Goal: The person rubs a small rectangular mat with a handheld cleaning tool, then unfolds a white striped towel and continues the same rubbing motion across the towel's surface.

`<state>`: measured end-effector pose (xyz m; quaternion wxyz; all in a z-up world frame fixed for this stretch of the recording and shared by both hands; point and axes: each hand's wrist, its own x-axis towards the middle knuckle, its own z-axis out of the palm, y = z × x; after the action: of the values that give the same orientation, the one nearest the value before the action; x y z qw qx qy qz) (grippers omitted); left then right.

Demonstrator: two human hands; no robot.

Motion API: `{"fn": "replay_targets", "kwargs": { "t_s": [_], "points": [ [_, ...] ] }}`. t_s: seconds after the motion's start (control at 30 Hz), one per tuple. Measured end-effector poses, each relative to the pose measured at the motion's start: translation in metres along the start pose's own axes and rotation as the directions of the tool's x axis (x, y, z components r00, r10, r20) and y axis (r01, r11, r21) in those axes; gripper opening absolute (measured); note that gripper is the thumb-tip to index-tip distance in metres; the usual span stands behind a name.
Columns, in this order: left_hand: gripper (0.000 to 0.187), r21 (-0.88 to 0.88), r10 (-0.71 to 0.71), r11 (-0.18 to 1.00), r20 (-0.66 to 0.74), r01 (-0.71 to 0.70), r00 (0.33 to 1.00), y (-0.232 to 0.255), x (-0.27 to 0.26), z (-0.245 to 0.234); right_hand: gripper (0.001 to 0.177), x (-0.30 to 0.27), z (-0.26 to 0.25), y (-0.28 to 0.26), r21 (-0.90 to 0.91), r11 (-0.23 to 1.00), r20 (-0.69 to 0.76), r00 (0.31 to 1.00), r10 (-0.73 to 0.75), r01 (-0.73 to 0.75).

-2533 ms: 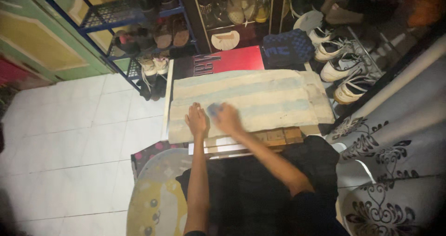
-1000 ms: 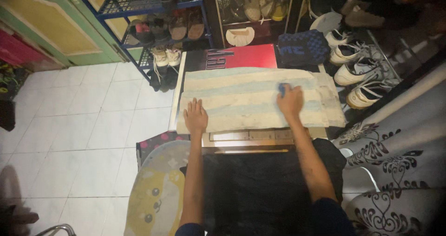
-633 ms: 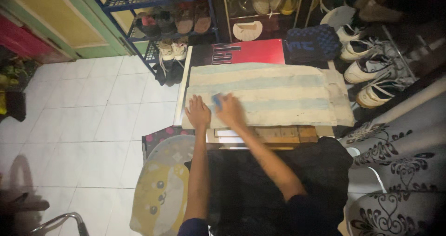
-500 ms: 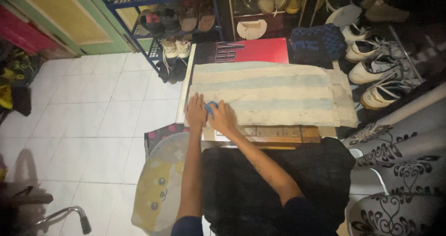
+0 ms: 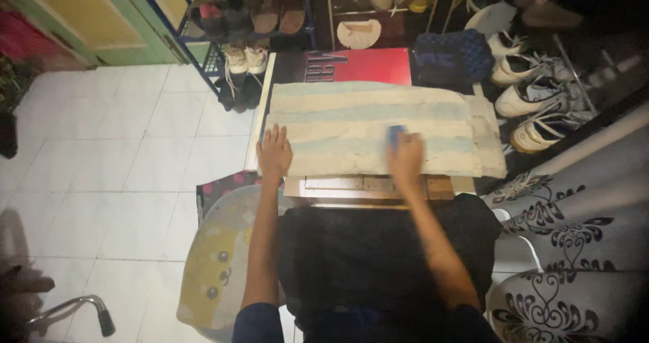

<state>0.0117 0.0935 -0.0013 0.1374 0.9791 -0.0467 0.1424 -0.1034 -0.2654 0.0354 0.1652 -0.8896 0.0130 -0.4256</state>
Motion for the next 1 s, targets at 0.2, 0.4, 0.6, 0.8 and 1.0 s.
{"fn": "replay_targets", "kwargs": {
  "t_s": [0.2, 0.4, 0.6, 0.8, 1.0],
  "points": [
    [0.051, -0.088, 0.046, 0.995, -0.090, -0.054, 0.995, -0.015, 0.000, 0.010, 0.048, -0.022, 0.047, -0.176, 0.437, 0.896, 0.350, 0.933, -0.086, -0.081],
    [0.053, -0.162, 0.053, 0.984, -0.167, -0.081, 0.984, -0.017, -0.003, 0.013, 0.037, -0.014, 0.031, -0.146, 0.415, 0.909, 0.443, 0.879, -0.174, -0.029],
    [0.051, -0.101, 0.065, 0.991, -0.189, -0.085, 0.980, -0.010, -0.006, 0.009, 0.040, -0.014, -0.026, 0.039, 0.125, 0.991, 0.211, 0.977, 0.015, -0.042],
    [0.043, -0.171, 0.054, 0.980, -0.259, -0.101, 0.964, -0.006, -0.002, 0.006, 0.043, -0.003, -0.034, 0.036, 0.075, 0.974, 0.080, 0.975, 0.209, -0.215],
    [0.029, -0.483, 0.010, 0.866, -0.249, -0.133, 0.969, -0.024, 0.000, -0.005, 0.044, -0.010, 0.054, -0.156, 0.435, 0.900, 0.264, 0.959, -0.103, -0.023]
  ]
}}
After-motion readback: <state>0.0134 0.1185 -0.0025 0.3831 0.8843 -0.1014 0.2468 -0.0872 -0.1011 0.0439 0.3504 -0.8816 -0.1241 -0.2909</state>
